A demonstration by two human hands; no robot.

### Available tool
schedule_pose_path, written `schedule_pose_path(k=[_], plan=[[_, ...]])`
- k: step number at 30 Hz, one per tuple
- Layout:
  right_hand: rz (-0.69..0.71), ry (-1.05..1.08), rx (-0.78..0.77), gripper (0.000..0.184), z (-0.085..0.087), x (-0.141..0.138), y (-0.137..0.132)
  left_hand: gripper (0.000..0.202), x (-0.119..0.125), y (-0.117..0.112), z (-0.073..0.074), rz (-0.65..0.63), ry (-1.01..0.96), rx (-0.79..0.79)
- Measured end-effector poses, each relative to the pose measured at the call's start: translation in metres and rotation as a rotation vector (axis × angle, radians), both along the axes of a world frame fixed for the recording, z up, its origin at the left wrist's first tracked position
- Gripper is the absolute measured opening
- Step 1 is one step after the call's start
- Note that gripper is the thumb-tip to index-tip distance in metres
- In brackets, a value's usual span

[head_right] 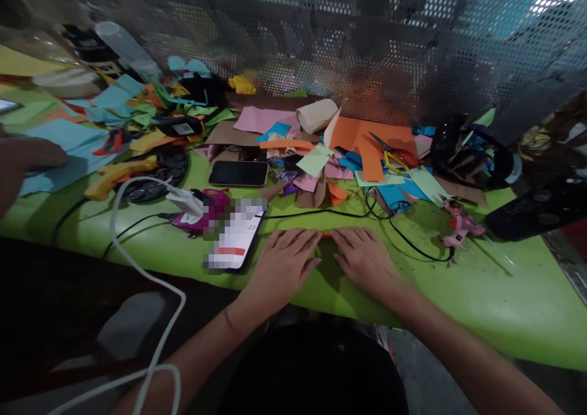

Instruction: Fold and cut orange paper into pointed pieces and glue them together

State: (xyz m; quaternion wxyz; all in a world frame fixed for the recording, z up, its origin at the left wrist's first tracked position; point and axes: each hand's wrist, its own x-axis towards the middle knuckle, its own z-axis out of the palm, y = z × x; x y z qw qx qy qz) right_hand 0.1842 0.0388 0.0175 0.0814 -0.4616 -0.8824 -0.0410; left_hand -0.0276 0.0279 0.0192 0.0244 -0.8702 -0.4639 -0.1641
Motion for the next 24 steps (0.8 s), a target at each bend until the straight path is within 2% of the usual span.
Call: schedule_pose_path(k=[4, 11, 18, 24], plan=[[0.019, -0.003, -0.014, 0.044, 0.004, 0.003, -0.001, 0.040, 0.004, -0.002, -0.004, -0.017, 0.037, -0.002], [0.019, 0.016, -0.050, 0.044, 0.006, 0.004, 0.002, 0.042, 0.007, 0.008, -0.005, 0.001, 0.077, -0.023], [0.036, -0.010, -0.083, 0.047, 0.008, 0.001, -0.007, 0.051, 0.006, -0.006, -0.007, -0.005, 0.104, -0.045], [-0.008, 0.013, -0.080, 0.047, 0.007, 0.000, -0.006, 0.052, 0.007, -0.002, -0.005, 0.025, 0.111, -0.080]])
